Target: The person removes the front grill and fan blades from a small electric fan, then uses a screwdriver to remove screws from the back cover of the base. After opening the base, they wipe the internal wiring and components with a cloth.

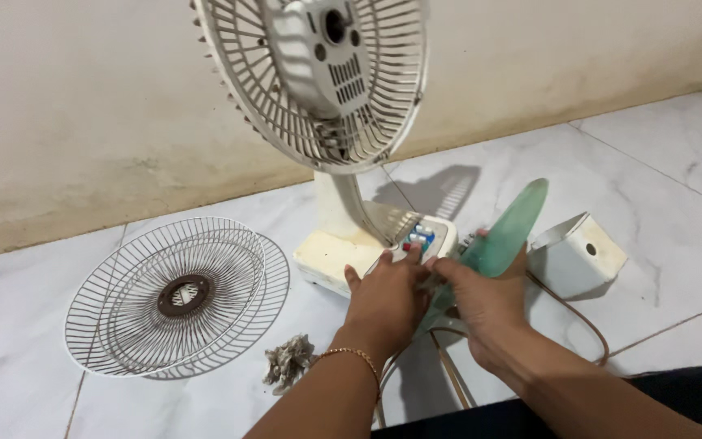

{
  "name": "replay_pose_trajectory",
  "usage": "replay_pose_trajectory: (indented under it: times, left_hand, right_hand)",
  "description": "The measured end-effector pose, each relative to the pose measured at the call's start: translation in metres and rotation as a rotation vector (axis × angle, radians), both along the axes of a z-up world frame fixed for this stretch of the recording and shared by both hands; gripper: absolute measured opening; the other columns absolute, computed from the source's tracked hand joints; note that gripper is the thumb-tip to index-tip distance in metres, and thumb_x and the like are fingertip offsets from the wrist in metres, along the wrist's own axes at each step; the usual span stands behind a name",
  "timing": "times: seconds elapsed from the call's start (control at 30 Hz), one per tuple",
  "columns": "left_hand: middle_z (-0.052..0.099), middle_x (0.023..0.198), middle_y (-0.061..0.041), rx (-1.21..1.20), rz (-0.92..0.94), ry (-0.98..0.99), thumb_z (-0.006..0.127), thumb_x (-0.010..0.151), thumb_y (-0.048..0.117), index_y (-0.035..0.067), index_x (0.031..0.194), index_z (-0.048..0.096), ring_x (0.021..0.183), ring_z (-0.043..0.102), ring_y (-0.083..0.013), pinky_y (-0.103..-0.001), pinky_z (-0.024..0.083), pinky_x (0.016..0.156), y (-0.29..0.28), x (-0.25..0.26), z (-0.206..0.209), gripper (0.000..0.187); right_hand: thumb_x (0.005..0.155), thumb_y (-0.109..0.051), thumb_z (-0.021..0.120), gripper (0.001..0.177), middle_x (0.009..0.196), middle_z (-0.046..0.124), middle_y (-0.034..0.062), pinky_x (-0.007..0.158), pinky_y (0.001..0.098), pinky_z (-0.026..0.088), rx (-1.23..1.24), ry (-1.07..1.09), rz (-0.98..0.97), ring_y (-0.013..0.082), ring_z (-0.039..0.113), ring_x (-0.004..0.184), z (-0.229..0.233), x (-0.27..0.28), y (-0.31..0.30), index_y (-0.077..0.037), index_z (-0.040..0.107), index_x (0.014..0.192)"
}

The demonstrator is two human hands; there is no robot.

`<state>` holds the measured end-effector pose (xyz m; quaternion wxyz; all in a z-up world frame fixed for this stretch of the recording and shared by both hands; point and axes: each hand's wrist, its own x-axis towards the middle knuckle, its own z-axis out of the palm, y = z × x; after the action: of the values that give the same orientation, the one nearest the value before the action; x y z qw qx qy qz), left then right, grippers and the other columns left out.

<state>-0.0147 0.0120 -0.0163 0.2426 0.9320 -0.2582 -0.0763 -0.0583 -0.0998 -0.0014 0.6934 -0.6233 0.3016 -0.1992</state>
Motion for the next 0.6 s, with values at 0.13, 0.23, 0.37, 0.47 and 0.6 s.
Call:
replay_pose_trajectory:
  times: [0.13,0.23,0.37,0.47,0.6]
  left_hand:
    - [0.044,0.153,-0.001,0.062,0.039,0.069,0.066,0.095,0.018,0.028,0.144,0.053,0.145,0.039,-0.026,-0.07,0.011,0.121,0.007,-0.008,-0.007,0.052]
    - [0.043,0.158,0.0,0.108,0.008,0.031,0.067,0.095,0.015,0.025,0.144,0.054,0.148,0.037,-0.0284,-0.071,0.012,0.119,0.008,-0.011,-0.012,0.052]
    - [0.058,0.136,-0.011,0.094,0.056,0.029,0.07,0.09,0.016,0.025,0.146,0.047,0.132,0.053,-0.0299,-0.07,0.021,0.117,0.006,-0.007,-0.01,0.061]
    - [0.063,0.129,-0.012,0.119,0.083,0.076,0.071,0.089,0.017,0.024,0.137,0.057,0.123,0.06,-0.0357,-0.069,0.029,0.114,0.004,-0.003,-0.004,0.05]
    - [0.064,0.126,-0.013,0.037,0.123,0.108,0.064,0.091,0.015,0.023,0.115,0.075,0.119,0.063,-0.0346,-0.059,0.04,0.109,-0.001,0.008,0.006,0.028]
  right_hand:
    - [0.069,-0.004,0.081,0.072,0.115,0.058,0.0108,0.063,0.052,0.057,-0.049,0.073,0.052,0.0282,0.065,0.097,-0.002,-0.005,0.008,-0.016,0.041,0.128]
    - [0.067,-0.002,0.08,0.072,0.113,0.06,0.0108,0.062,0.0508,0.06,-0.052,0.039,0.075,0.0267,0.066,0.096,-0.004,-0.006,0.011,-0.015,0.042,0.126]
    - [0.074,-0.006,0.08,0.065,0.111,0.06,0.0116,0.061,0.0531,0.059,0.022,0.098,0.096,0.029,0.069,0.089,0.0,-0.006,0.009,-0.014,0.041,0.125]
    - [0.074,-0.009,0.072,0.053,0.104,0.069,0.017,0.052,0.0508,0.056,0.01,0.134,0.232,0.0312,0.071,0.079,0.007,-0.004,0.006,-0.008,0.052,0.123]
    - [0.081,-0.017,0.081,0.07,0.111,0.066,0.0149,0.057,0.0475,0.058,-0.043,0.24,0.167,0.0272,0.07,0.085,0.012,0.005,-0.001,-0.017,0.035,0.135]
